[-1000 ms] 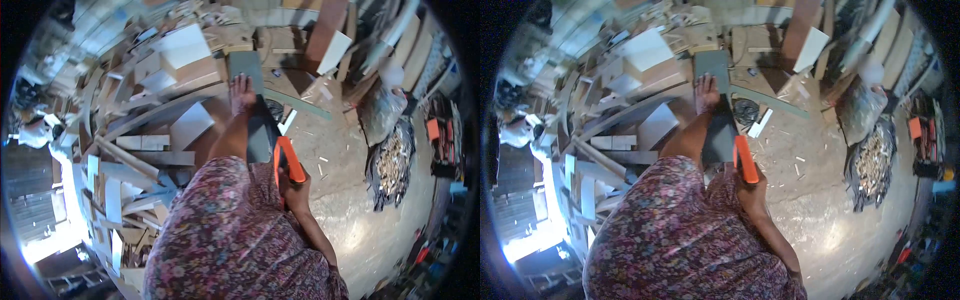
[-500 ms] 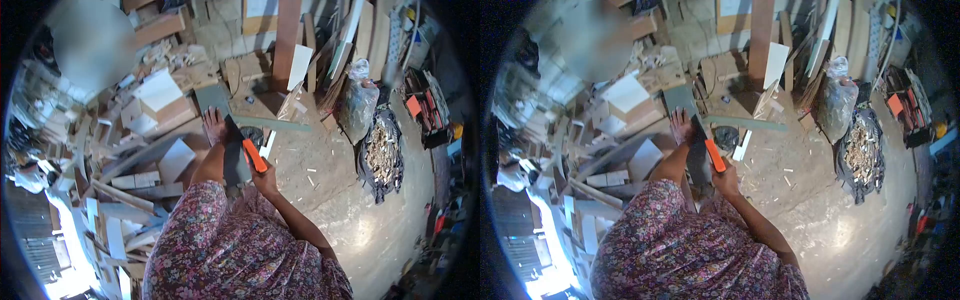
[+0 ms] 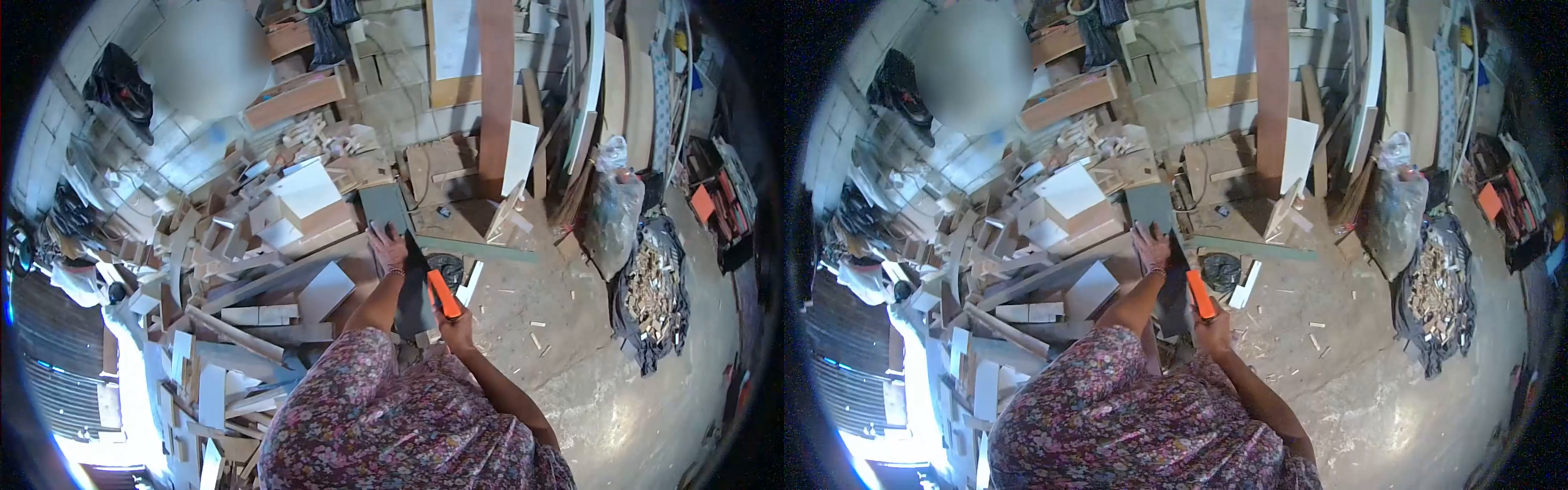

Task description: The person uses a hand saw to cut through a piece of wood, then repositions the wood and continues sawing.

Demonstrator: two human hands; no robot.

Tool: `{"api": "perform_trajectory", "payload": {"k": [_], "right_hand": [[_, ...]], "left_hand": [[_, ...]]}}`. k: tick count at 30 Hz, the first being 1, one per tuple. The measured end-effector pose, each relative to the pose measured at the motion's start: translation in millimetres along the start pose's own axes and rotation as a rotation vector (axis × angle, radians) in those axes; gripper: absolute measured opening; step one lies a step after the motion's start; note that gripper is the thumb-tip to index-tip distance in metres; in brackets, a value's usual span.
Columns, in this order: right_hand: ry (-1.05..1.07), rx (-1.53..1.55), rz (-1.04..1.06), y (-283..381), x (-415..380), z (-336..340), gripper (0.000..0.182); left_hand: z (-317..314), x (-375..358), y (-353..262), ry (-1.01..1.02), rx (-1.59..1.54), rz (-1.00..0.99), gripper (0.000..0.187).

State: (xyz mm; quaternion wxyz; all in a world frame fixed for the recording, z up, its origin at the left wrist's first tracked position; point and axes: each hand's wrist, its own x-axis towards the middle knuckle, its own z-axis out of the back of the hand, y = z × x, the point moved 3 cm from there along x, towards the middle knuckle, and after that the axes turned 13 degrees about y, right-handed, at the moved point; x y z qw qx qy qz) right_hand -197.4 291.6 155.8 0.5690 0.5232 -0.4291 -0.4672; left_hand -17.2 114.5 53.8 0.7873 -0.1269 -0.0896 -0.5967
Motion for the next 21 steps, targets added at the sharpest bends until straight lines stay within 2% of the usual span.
{"api": "perform_trajectory", "payload": {"k": [2,4,8,10,11,13,19,21], "right_hand": [[0.015,-0.058,-0.022,-4.1,1.8,0.5,0.016],[0.032,-0.045,0.010,-3.8,2.7,-1.0,0.017],[0.026,-0.037,-0.019,-6.9,3.5,-0.4,0.017],[0.016,-0.059,0.012,-6.8,4.4,0.3,0.017],[0.014,-0.059,0.010,-7.3,4.0,0.1,0.017],[0.032,-0.124,0.041,-3.7,3.3,-2.4,0.015],[0.017,-0.048,0.005,2.7,-9.0,-1.9,0.016],[0.020,-0.134,-0.006,7.0,-14.0,-0.5,0.016]], "left_hand": [[5.7,0.4,1.6,0.024,-0.064,0.039,0.056],[21.4,-1.5,1.8,0.174,-0.164,0.120,0.055],[32.1,-18.9,3.3,0.174,-0.230,0.139,0.052],[32.8,-29.4,7.0,-0.001,-0.330,0.102,0.053],[30.2,-31.2,6.9,0.001,-0.331,0.101,0.053],[26.1,-35.2,13.7,-0.100,-0.489,0.224,0.055],[37.6,-37.0,20.1,0.018,-0.691,0.262,0.065],[37.6,-41.1,20.9,0.040,-0.724,0.274,0.067]]}}
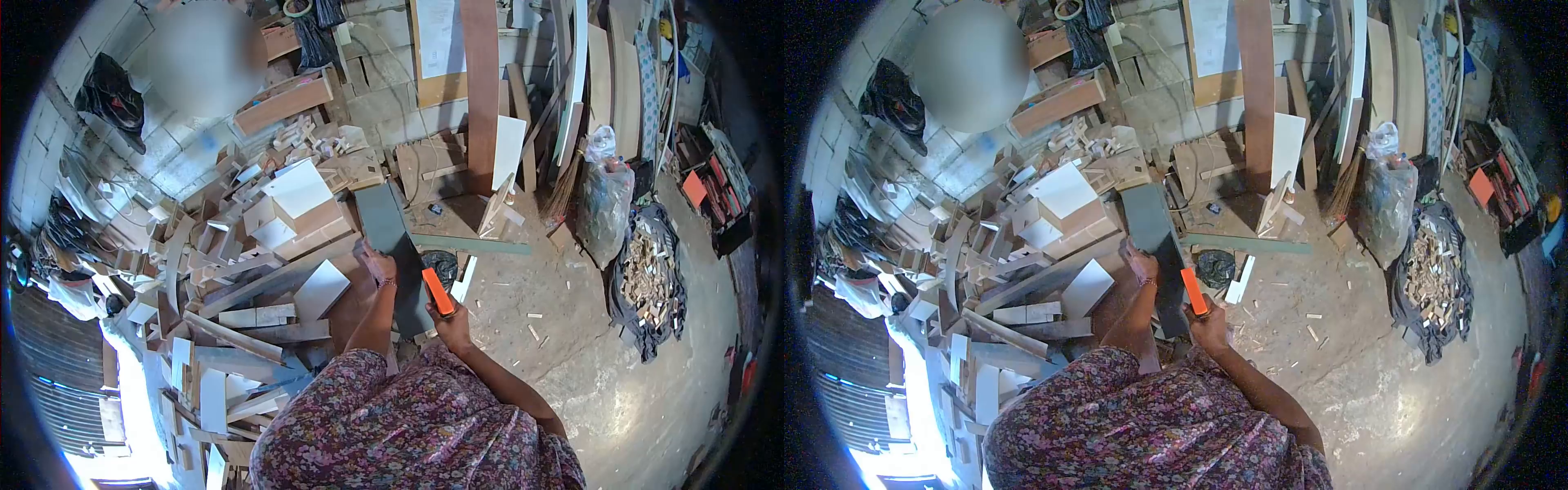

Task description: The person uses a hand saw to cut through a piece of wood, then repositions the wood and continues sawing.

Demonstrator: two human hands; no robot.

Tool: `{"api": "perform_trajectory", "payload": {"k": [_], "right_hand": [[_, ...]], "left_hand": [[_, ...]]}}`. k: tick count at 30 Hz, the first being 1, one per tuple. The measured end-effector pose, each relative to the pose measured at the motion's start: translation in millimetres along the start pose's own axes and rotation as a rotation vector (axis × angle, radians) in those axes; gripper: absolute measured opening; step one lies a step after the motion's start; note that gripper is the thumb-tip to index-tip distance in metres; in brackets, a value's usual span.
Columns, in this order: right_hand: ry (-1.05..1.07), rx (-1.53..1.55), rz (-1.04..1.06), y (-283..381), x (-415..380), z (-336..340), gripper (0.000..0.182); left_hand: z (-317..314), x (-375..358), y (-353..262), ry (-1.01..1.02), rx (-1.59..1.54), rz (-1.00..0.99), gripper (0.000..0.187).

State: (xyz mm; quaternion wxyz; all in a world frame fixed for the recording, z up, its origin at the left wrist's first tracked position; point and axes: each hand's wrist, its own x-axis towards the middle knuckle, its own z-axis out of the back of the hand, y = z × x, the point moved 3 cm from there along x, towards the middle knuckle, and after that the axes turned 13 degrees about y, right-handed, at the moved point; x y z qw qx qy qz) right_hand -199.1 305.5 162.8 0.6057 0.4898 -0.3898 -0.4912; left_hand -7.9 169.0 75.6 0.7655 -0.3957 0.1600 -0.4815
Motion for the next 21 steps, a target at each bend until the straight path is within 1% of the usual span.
{"api": "perform_trajectory", "payload": {"k": [1,5,7,10,11,13,14,17,18,19,21], "right_hand": [[0.006,-0.085,-0.006,3.2,-1.5,1.4,0.017],[0.000,-0.092,0.036,18.9,-1.1,2.9,0.018],[0.013,-0.099,0.048,24.1,4.5,2.3,0.018],[0.005,-0.064,0.090,30.1,14.7,-0.4,0.021],[0.002,-0.067,0.096,31.9,20.2,-0.5,0.021],[-0.006,-0.091,0.118,32.6,27.9,-2.3,0.022],[-0.003,-0.091,0.118,32.3,31.9,-3.7,0.022],[-0.004,-0.072,0.068,35.3,43.6,-5.6,0.025],[-0.015,-0.064,0.069,39.6,46.0,-5.9,0.025],[-0.024,-0.057,0.070,41.4,47.8,-6.4,0.026],[-0.025,-0.062,0.073,33.2,53.9,-10.5,0.026]], "left_hand": [[-1.3,-0.5,1.6,0.014,-0.031,0.018,0.070],[-13.4,10.8,10.0,0.004,-0.077,0.019,0.074],[-8.9,14.3,-0.2,0.128,-0.105,0.184,0.075],[-2.8,20.7,-12.3,0.150,-0.121,0.219,0.075],[-2.2,24.0,-17.5,0.147,-0.125,0.214,0.075],[-1.4,27.2,-21.1,0.075,-0.116,0.122,0.071],[-1.4,29.7,-20.4,0.073,-0.115,0.125,0.071],[-12.8,43.0,-11.7,0.114,-0.086,0.144,0.067],[-16.6,46.2,-9.7,0.125,-0.006,0.112,0.065],[-16.3,47.1,-13.0,0.134,0.073,0.082,0.064],[-8.7,42.0,-27.9,0.140,0.077,0.115,0.064]]}}
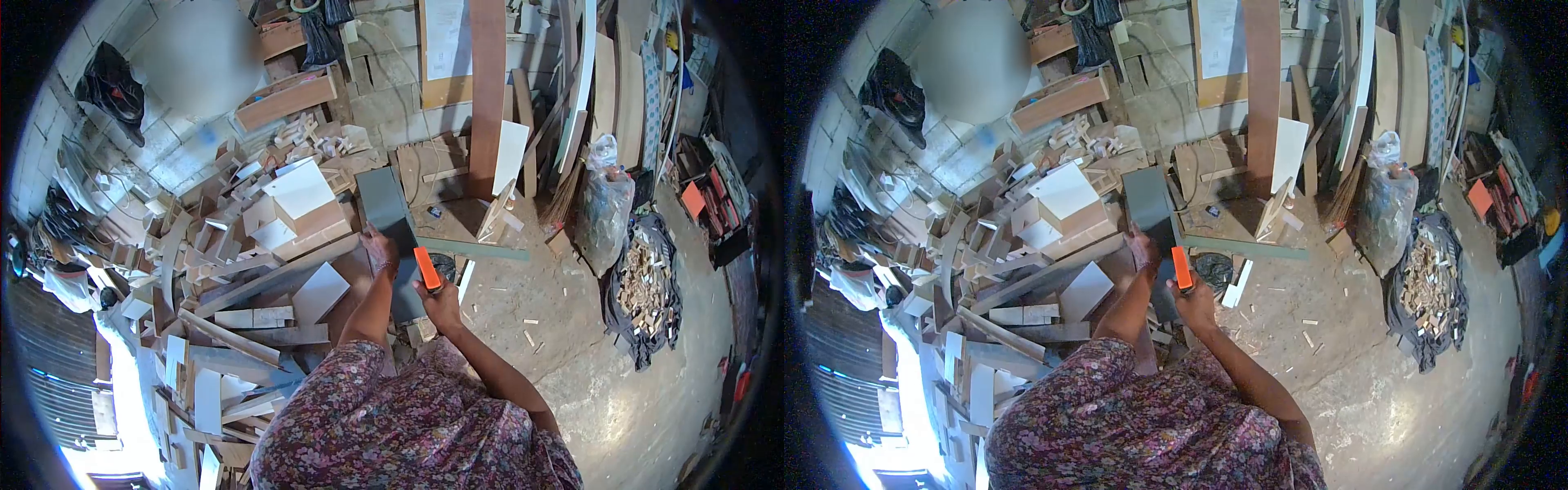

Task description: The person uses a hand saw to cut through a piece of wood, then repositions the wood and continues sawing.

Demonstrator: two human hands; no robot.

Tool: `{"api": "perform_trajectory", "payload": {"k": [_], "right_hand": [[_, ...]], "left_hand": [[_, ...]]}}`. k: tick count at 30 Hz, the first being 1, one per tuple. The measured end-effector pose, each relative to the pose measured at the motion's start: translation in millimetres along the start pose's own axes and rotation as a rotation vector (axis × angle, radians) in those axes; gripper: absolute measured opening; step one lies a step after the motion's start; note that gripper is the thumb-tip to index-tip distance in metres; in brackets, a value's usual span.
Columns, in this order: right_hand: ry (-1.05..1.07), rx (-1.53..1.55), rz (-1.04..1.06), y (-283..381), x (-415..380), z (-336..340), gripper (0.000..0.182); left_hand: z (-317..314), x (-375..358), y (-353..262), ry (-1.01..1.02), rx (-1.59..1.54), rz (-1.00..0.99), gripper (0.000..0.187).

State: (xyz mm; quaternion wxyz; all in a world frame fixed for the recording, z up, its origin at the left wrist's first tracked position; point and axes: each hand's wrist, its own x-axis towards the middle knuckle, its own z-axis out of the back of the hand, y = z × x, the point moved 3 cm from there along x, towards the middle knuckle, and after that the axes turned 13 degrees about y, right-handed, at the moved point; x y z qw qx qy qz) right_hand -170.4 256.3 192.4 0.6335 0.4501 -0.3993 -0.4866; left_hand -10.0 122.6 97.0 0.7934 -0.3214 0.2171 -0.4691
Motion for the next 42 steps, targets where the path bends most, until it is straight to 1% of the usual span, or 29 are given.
{"api": "perform_trajectory", "payload": {"k": [2,4,5,7,10,13,15,17,19,20,23,25,26,28,30,32,36,38,39,40,42], "right_hand": [[-0.004,-0.003,0.009,0.1,6.0,-1.1,0.026],[0.032,-0.014,-0.031,6.2,9.5,1.1,0.025],[0.036,-0.015,-0.033,5.6,10.0,0.0,0.025],[0.008,-0.036,0.009,6.5,13.7,0.6,0.025],[-0.017,-0.088,0.036,10.3,17.9,0.2,0.025],[-0.016,-0.086,0.059,6.6,25.1,-1.2,0.026],[-0.010,-0.098,0.059,8.5,27.2,-2.0,0.026],[-0.019,-0.011,0.077,14.7,30.8,-2.0,0.028],[-0.009,-0.022,0.038,10.5,35.4,-4.0,0.028],[0.004,-0.036,0.003,8.3,36.7,-5.3,0.029],[-0.008,-0.074,-0.003,10.2,37.0,-3.5,0.026],[-0.012,-0.059,-0.021,5.2,37.8,-5.0,0.026],[-0.017,-0.045,-0.032,2.1,38.5,-5.7,0.025],[0.008,-0.028,-0.045,8.1,35.6,-2.8,0.025],[0.030,-0.014,-0.049,7.4,36.7,-2.8,0.024],[-0.005,0.027,-0.023,0.8,37.6,-1.9,0.023],[0.026,0.081,-0.099,-6.0,36.1,0.4,0.023],[0.005,0.049,-0.046,-3.0,31.2,5.2,0.024],[0.076,0.067,-0.136,-1.3,27.5,7.7,0.027],[0.083,0.065,-0.142,-0.3,21.6,10.3,0.027],[0.064,0.114,-0.153,1.0,9.1,15.0,0.027]], "left_hand": [[5.0,2.0,-3.9,0.004,0.002,0.027,0.064],[-5.2,12.7,7.6,0.071,0.008,-0.027,0.063],[-11.5,15.5,14.1,0.071,0.008,-0.023,0.063],[-20.1,20.6,17.6,-0.091,0.228,-0.108,0.062],[-24.3,28.3,23.1,-0.042,0.174,-0.144,0.060],[-22.3,27.6,15.0,-0.101,0.219,-0.151,0.060],[-20.4,32.2,15.1,-0.074,0.174,-0.153,0.060],[-22.9,38.0,17.7,-0.046,0.130,-0.155,0.059],[-23.7,39.9,17.1,-0.134,0.260,-0.246,0.059],[-25.4,39.0,19.4,-0.132,0.263,-0.244,0.059],[-8.5,24.7,1.8,-0.165,0.256,-0.199,0.055],[5.4,18.1,-14.9,-0.236,0.343,-0.500,0.047],[8.4,16.7,-19.4,-0.229,0.345,-0.494,0.047],[1.0,16.5,-18.4,-0.086,0.433,-0.520,0.040],[-5.1,21.7,-7.2,-0.043,0.465,-0.532,0.041],[-7.8,17.1,-6.8,-0.076,0.479,-0.568,0.045],[-10.5,17.8,-7.4,-0.085,0.475,-0.542,0.049],[-11.4,18.0,-6.1,-0.154,0.454,-0.604,0.049],[-8.3,17.7,-9.0,-0.210,0.437,-0.654,0.049],[-7.9,17.9,-11.3,-0.206,0.436,-0.645,0.049],[-10.2,20.9,-8.9,-0.083,0.535,-0.505,0.048]]}}
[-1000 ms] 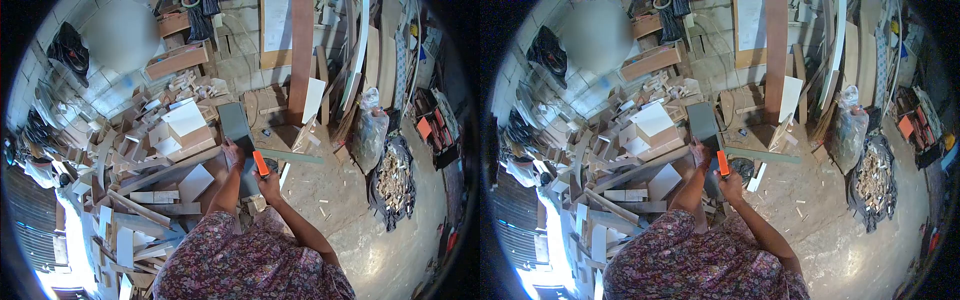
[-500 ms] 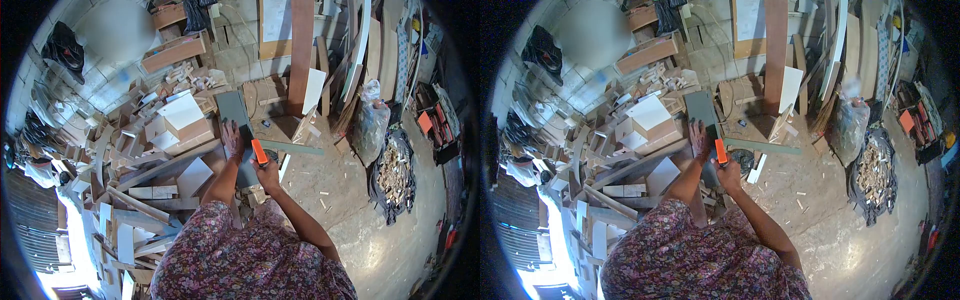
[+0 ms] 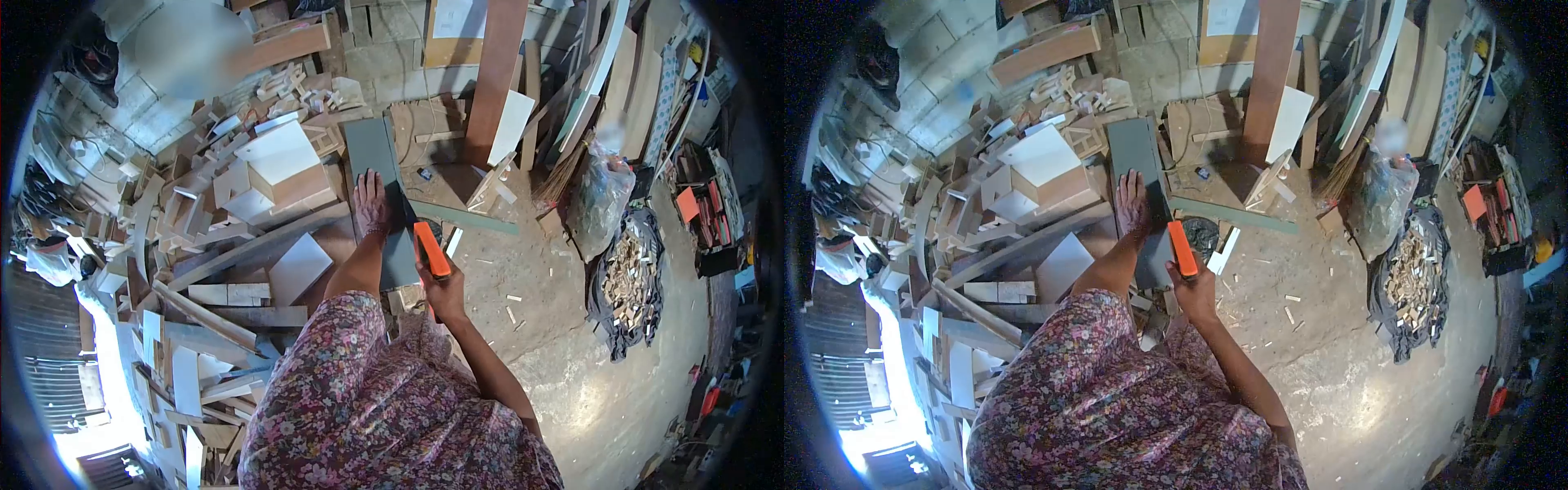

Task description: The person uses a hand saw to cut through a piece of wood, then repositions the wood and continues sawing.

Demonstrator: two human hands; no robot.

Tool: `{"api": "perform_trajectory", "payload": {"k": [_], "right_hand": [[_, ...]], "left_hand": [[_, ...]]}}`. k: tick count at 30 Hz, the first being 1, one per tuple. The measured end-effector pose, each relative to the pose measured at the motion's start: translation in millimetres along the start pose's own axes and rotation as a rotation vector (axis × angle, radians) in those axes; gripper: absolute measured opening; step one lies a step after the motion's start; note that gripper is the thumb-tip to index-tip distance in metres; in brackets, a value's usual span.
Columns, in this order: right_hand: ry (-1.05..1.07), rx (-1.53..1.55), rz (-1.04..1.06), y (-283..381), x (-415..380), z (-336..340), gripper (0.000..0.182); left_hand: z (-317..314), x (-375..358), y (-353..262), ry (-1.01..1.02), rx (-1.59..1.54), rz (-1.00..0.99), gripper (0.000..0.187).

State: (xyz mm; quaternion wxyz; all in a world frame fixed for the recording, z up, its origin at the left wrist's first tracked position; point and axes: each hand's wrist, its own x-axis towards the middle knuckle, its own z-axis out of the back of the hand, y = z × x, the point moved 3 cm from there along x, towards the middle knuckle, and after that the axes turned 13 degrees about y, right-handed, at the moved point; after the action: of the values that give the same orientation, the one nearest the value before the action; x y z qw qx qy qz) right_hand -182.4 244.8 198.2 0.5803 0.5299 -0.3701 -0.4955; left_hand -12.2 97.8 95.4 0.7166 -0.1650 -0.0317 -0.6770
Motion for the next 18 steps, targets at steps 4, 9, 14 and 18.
{"api": "perform_trajectory", "payload": {"k": [4,9,14,18], "right_hand": [[-0.030,-0.071,0.068,7.6,-20.5,3.1,0.022],[-0.016,-0.003,0.030,5.3,-26.1,2.9,0.020],[-0.016,-0.006,-0.024,4.4,-18.4,1.7,0.019],[-0.008,-0.049,-0.065,7.3,1.2,-4.1,0.018]], "left_hand": [[0.0,2.2,-1.1,-0.032,0.028,0.002,0.047],[-3.0,1.8,1.9,-0.020,-0.107,0.017,0.047],[-0.3,3.0,0.8,0.025,-0.090,0.025,0.048],[7.5,1.8,-5.1,0.135,0.045,0.056,0.049]]}}
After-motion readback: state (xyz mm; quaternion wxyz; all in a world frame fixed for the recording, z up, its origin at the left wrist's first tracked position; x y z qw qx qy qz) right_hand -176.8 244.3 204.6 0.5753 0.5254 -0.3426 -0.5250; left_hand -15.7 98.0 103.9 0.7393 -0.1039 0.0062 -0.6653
